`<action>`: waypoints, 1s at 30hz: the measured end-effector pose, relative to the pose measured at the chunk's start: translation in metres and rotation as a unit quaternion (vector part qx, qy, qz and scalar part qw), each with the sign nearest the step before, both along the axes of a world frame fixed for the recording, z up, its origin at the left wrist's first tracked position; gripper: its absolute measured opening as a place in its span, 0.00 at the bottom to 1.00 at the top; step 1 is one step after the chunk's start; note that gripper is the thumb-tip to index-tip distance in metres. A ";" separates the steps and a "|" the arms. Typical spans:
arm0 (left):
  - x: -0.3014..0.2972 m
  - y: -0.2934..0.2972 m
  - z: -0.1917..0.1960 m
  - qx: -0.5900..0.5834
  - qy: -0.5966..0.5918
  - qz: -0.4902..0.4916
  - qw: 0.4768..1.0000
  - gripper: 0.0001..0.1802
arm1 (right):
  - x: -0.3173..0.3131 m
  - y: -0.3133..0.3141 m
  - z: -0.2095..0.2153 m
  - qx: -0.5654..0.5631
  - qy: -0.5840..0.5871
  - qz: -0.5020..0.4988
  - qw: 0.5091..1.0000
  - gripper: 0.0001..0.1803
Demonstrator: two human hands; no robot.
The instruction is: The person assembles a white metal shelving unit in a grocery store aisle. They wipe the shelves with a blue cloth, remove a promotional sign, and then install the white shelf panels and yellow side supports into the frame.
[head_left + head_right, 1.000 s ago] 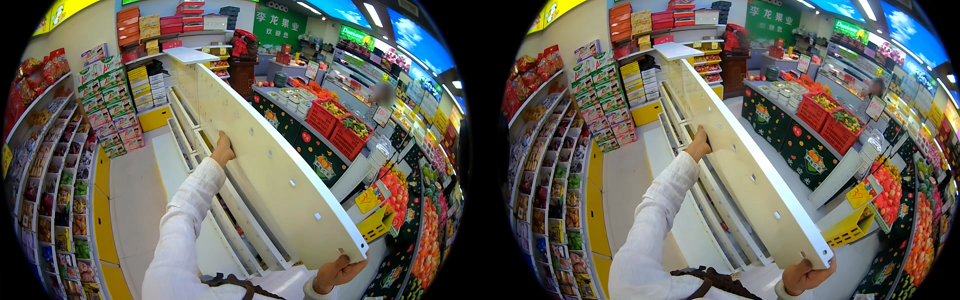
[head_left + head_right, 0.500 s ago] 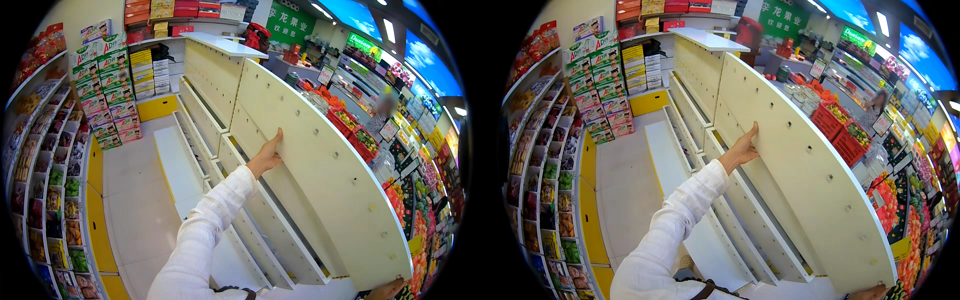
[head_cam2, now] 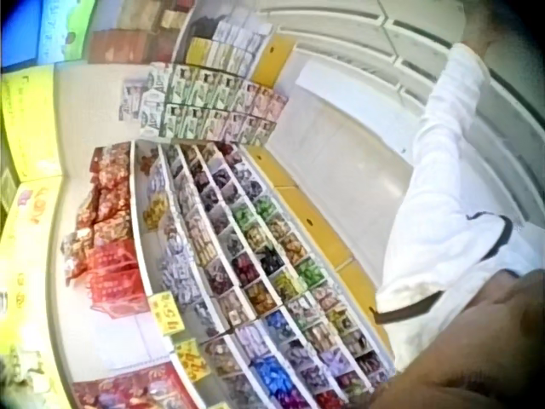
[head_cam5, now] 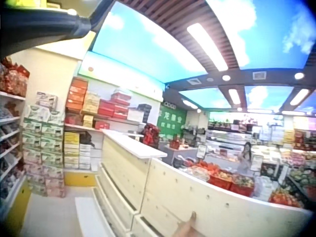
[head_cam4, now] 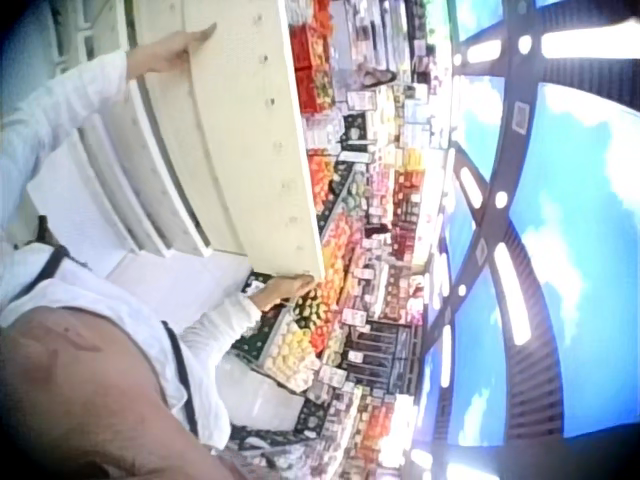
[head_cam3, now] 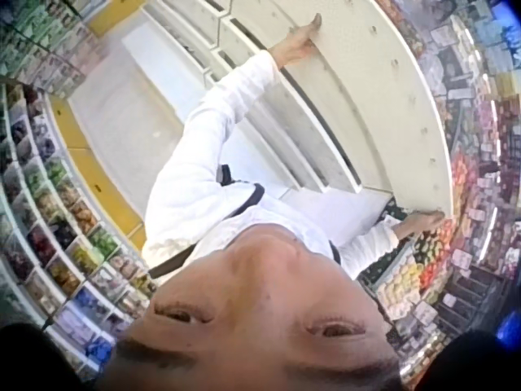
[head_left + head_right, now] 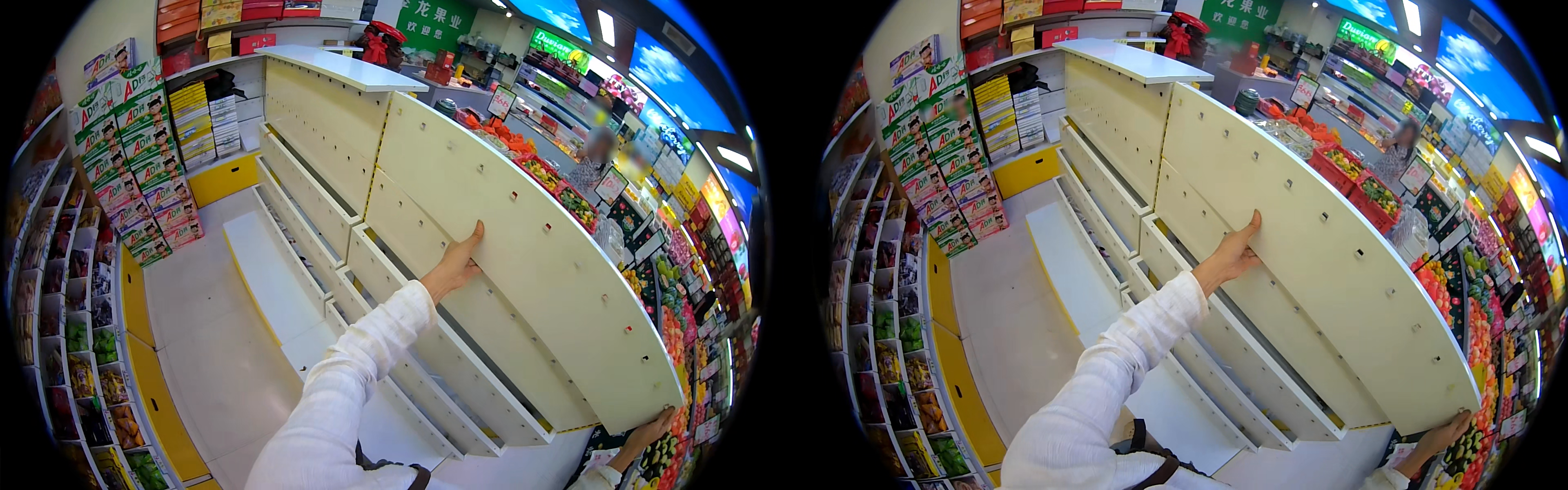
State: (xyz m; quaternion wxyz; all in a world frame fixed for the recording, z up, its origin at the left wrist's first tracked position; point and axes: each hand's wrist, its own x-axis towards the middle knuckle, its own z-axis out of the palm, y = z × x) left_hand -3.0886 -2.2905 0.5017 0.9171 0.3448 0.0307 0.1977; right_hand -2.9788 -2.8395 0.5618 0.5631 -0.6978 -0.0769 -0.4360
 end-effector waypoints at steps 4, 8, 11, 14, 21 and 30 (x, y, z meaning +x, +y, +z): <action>-0.009 0.000 -0.004 -0.046 -0.004 0.002 0.999 0.41 | -0.030 0.009 -0.014 0.059 -0.022 -0.045 0.997 0.27; -0.007 -0.005 -0.007 -0.059 -0.047 0.005 0.997 0.41 | -0.046 0.005 -0.016 0.135 -0.069 0.021 0.988 0.24; -0.010 -0.014 0.004 -0.070 -0.048 -0.001 0.996 0.40 | -0.028 -0.021 -0.030 0.026 -0.020 -0.012 0.999 0.22; -0.010 -0.010 0.008 -0.096 -0.084 -0.015 0.992 0.38 | -0.048 -0.011 -0.025 0.110 -0.060 -0.013 0.992 0.22; -0.005 -0.001 -0.009 -0.112 -0.090 -0.008 0.990 0.37 | -0.074 0.004 0.019 -0.090 -0.060 -0.037 0.993 0.22; -0.013 0.026 -0.068 -0.128 -0.008 0.116 0.985 0.42 | -0.089 0.268 0.079 -0.497 -0.130 0.077 0.854 0.44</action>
